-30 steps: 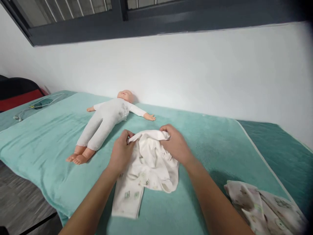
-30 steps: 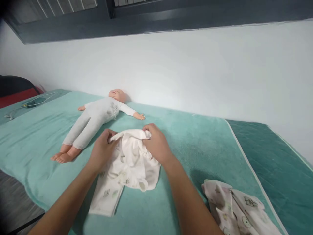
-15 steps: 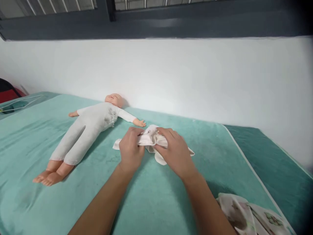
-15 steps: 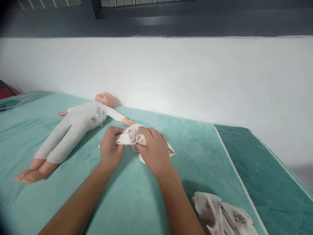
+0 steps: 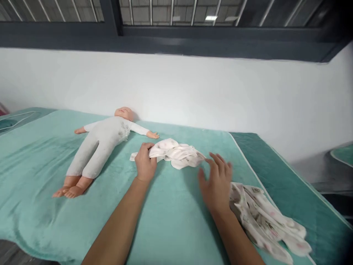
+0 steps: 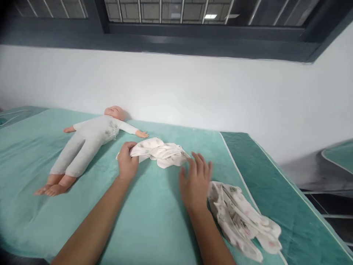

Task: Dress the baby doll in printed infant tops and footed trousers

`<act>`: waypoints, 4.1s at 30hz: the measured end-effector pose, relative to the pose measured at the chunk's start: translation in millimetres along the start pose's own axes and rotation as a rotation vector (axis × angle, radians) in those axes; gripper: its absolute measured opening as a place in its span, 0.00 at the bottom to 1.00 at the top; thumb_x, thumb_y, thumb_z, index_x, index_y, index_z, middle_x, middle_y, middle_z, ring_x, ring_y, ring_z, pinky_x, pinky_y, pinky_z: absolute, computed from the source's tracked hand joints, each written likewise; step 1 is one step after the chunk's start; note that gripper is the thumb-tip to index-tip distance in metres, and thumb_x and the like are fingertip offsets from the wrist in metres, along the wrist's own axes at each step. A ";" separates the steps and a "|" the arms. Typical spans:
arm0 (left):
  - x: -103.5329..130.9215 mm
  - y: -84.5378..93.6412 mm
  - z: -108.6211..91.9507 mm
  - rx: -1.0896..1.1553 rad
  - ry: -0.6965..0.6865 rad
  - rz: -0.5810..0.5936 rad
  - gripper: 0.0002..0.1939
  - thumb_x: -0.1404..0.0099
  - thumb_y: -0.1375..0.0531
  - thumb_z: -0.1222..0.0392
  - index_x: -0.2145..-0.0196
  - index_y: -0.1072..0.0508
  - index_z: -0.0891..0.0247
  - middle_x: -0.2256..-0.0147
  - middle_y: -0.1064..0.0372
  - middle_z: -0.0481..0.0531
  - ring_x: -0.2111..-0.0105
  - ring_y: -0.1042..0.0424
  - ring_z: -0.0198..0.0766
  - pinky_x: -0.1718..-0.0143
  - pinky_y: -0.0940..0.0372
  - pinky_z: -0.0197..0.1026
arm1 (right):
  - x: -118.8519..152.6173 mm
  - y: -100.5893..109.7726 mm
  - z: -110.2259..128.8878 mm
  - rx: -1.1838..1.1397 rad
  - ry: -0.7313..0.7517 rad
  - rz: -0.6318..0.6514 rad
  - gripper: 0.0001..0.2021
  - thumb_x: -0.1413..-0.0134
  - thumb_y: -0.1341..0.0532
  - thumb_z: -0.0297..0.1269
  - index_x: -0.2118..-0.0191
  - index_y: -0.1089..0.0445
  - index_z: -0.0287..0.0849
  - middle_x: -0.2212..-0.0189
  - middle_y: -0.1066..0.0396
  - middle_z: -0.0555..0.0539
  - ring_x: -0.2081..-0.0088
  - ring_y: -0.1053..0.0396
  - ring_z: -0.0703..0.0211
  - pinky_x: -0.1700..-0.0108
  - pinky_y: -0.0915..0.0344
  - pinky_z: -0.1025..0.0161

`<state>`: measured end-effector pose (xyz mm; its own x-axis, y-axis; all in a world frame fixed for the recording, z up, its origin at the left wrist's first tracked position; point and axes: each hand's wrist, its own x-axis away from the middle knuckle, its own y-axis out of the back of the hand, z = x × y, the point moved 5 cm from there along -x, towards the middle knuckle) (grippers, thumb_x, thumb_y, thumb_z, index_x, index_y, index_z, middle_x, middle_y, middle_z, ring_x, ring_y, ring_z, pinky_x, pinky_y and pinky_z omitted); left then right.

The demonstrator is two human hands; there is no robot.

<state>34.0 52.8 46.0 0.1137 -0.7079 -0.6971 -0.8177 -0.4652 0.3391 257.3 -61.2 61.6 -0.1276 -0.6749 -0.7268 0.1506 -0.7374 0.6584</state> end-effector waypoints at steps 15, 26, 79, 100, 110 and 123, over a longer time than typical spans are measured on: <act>51.5 34.2 -13.3 -0.038 -0.045 0.262 0.14 0.37 0.48 0.66 0.56 0.27 0.63 0.58 0.23 0.57 0.56 0.25 0.44 0.53 0.34 0.43 | 63.3 57.8 -32.4 0.163 -0.200 0.252 0.20 0.37 0.45 0.43 0.43 0.34 0.41 0.46 0.28 0.38 0.42 0.36 0.40 0.35 0.57 0.30; -18.5 131.6 -128.5 -0.236 -0.373 0.338 0.09 0.34 0.42 0.59 0.57 0.25 0.56 0.62 0.23 0.49 0.63 0.25 0.42 0.65 0.39 0.38 | -51.8 91.7 125.6 -0.422 0.227 0.404 0.09 0.39 0.44 0.33 0.56 0.29 0.45 0.63 0.24 0.50 0.63 0.28 0.58 0.61 0.37 0.63; 11.4 2.2 8.4 -0.645 0.162 0.604 0.24 0.27 0.55 0.54 0.40 0.37 0.70 0.41 0.36 0.69 0.41 0.37 0.59 0.43 0.38 0.56 | -12.1 -67.4 44.4 0.172 -0.217 0.615 0.28 0.32 0.55 0.44 0.31 0.50 0.42 0.32 0.47 0.36 0.39 0.40 0.45 0.48 0.33 0.49; 10.8 -45.6 40.1 -0.598 0.199 0.698 0.31 0.26 0.62 0.50 0.35 0.41 0.72 0.38 0.40 0.71 0.34 0.44 0.55 0.34 0.49 0.56 | -27.5 -107.1 17.9 0.106 -0.189 0.718 0.28 0.30 0.60 0.42 0.30 0.50 0.34 0.30 0.50 0.35 0.33 0.46 0.47 0.36 0.45 0.54; 18.6 -34.2 30.0 -0.601 0.235 0.697 0.32 0.26 0.62 0.51 0.32 0.46 0.72 0.33 0.47 0.69 0.33 0.47 0.57 0.32 0.52 0.57 | -27.6 -107.3 16.9 0.085 -0.196 0.712 0.28 0.30 0.60 0.42 0.31 0.48 0.35 0.31 0.49 0.36 0.34 0.44 0.46 0.37 0.44 0.52; 24.4 -29.8 30.2 -0.606 0.248 0.689 0.33 0.27 0.62 0.50 0.31 0.47 0.68 0.31 0.49 0.64 0.31 0.50 0.56 0.32 0.52 0.56 | -29.4 -99.6 17.2 0.085 -0.152 0.623 0.24 0.32 0.58 0.35 0.39 0.36 0.37 0.38 0.37 0.38 0.40 0.37 0.47 0.40 0.40 0.54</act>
<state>44.1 65.4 -0.2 -0.1107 -0.9897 -0.0909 -0.3256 -0.0503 0.9442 229.2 31.6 20.7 -0.1791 -0.9687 -0.1718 0.1642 -0.2016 0.9656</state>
